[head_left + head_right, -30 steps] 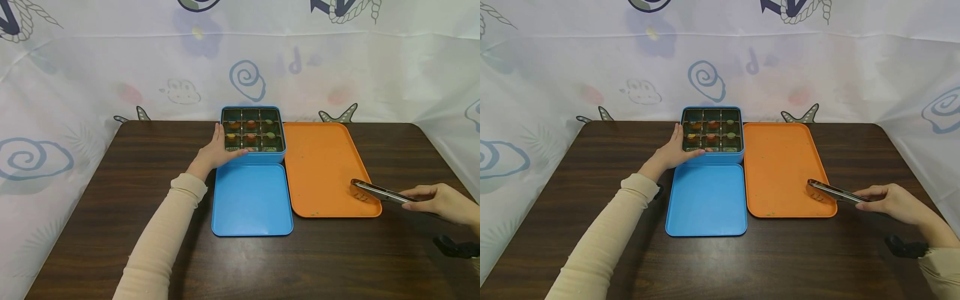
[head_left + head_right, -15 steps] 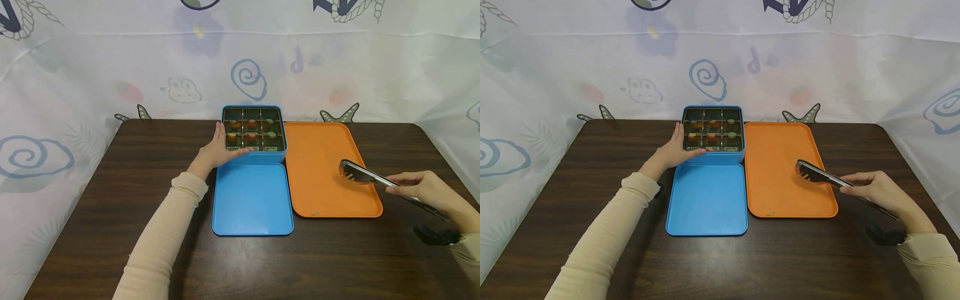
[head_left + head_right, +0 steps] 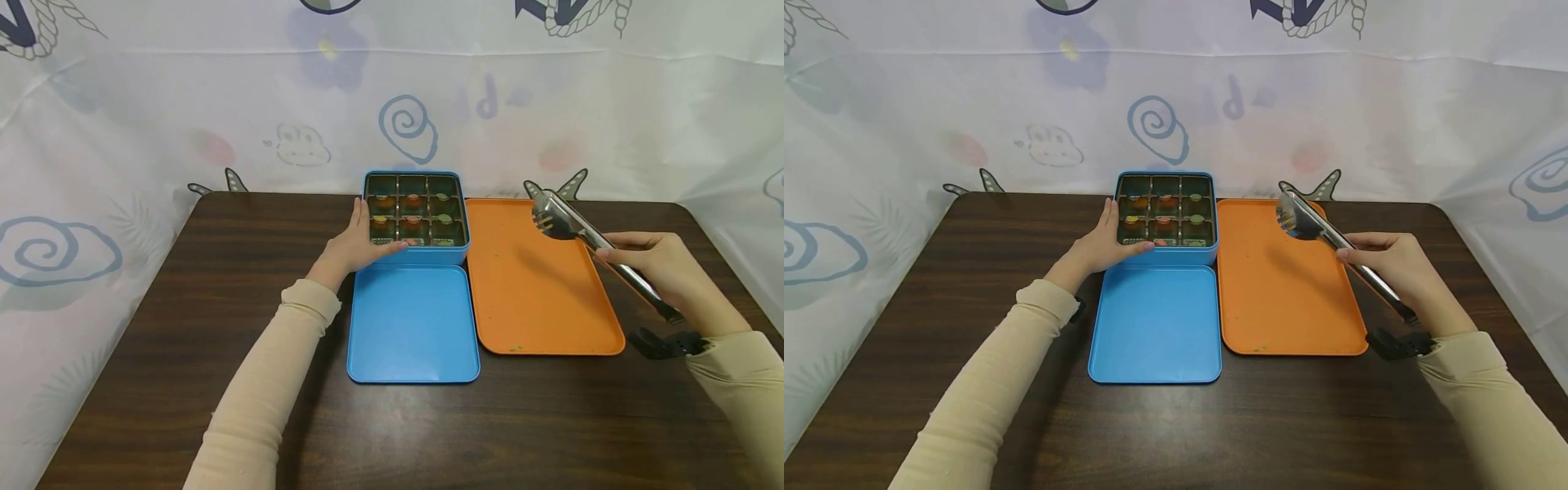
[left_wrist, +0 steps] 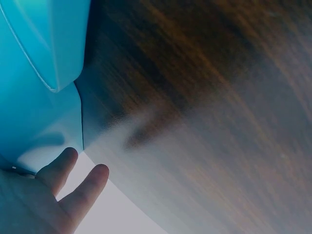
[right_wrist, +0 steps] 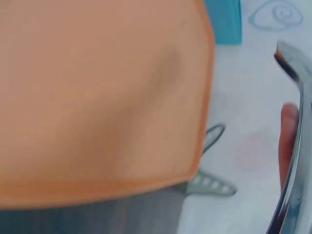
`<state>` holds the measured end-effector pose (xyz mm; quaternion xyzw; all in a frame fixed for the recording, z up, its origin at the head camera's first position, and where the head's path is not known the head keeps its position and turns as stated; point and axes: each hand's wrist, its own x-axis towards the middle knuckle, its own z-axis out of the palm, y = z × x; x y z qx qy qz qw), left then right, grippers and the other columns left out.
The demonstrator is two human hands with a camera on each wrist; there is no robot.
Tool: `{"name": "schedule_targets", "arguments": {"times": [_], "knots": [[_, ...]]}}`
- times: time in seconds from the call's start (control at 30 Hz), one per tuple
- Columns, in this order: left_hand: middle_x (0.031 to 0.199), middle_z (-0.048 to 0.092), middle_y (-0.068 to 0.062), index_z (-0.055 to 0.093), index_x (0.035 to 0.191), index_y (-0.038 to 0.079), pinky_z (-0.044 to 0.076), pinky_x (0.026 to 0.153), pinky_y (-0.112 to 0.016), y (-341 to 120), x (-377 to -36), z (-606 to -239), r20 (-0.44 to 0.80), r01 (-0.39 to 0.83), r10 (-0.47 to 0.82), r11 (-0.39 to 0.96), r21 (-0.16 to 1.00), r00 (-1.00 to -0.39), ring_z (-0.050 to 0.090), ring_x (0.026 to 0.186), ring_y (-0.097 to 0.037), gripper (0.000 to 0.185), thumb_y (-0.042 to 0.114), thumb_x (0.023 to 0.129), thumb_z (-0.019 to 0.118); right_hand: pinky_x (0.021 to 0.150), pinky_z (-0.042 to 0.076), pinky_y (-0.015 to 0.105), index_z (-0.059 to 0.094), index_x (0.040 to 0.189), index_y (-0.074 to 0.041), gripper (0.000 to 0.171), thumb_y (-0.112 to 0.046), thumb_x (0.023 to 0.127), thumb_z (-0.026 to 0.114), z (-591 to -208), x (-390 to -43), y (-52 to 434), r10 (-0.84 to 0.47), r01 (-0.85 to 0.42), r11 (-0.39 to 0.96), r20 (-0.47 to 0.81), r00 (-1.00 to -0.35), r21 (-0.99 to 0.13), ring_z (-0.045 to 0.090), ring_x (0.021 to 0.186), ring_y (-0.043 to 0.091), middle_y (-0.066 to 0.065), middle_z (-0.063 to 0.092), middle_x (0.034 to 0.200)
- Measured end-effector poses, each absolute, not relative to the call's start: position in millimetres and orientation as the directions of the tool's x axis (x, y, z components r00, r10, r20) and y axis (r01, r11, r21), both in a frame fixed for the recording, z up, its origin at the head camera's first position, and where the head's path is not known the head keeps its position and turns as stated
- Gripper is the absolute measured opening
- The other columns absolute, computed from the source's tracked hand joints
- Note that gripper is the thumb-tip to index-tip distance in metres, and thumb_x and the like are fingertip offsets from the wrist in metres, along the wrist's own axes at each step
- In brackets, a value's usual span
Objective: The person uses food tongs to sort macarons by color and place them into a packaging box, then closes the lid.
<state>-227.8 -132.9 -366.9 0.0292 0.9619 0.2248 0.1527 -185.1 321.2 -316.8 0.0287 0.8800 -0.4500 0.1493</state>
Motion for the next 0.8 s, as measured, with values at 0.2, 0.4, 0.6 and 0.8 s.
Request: {"name": "schedule_targets", "arguments": {"times": [0.2, 0.4, 0.6, 0.8], "knots": [[0.158, -0.028, 0.000, -0.023, 0.150, 0.015, 0.048, 0.069, -0.042, -133, -229, -368, -0.279, -0.018, 0.116, 0.900, 0.436, -0.953, 0.053, 0.126, -0.038, 0.121, 0.084, 0.076, 0.044, 0.077, 0.053, 0.015, 0.065, 0.099, -0.042, 0.015, -0.034, 0.087, 0.069, -305, -197, 288, -0.117, 0.171, 0.460, -0.250, -0.961, -0.871, 0.067, 0.085, -0.005, -0.023, 0.071, 0.085], [0.158, -0.027, 0.000, -0.023, 0.150, 0.015, 0.047, 0.064, -0.039, -132, -229, -368, -0.278, -0.021, 0.111, 0.902, 0.432, -0.954, 0.055, 0.123, -0.039, 0.121, 0.083, 0.076, 0.044, 0.075, 0.054, 0.018, 0.068, 0.101, -0.036, 0.017, -0.028, 0.086, 0.071, -299, -206, 253, -0.153, 0.150, 0.402, -0.228, -0.962, -0.903, 0.068, 0.083, -0.002, -0.020, 0.072, 0.083], [0.157, -0.029, 0.000, -0.024, 0.150, 0.015, 0.049, 0.069, -0.041, -133, -228, -367, -0.290, -0.020, 0.117, 0.903, 0.429, -0.950, 0.048, 0.131, -0.039, 0.121, 0.084, 0.076, 0.043, 0.080, 0.053, 0.020, 0.056, 0.134, -0.009, 0.053, -0.031, 0.087, 0.070, -295, -216, 219, -0.183, 0.125, 0.425, -0.220, -0.958, -0.896, 0.066, 0.086, -0.001, -0.022, 0.070, 0.087], [0.158, -0.029, -0.001, -0.024, 0.150, 0.014, 0.041, 0.099, -0.059, -133, -227, -366, -0.289, -0.020, 0.122, 0.896, 0.444, -0.950, 0.041, 0.136, -0.039, 0.120, 0.081, 0.078, 0.045, 0.087, 0.051, 0.025, 0.053, 0.138, -0.010, 0.057, -0.034, 0.088, 0.068, -293, -221, 187, -0.175, 0.130, 0.512, -0.251, -0.952, -0.849, 0.062, 0.101, 0.006, 0.001, 0.063, 0.129]]}}
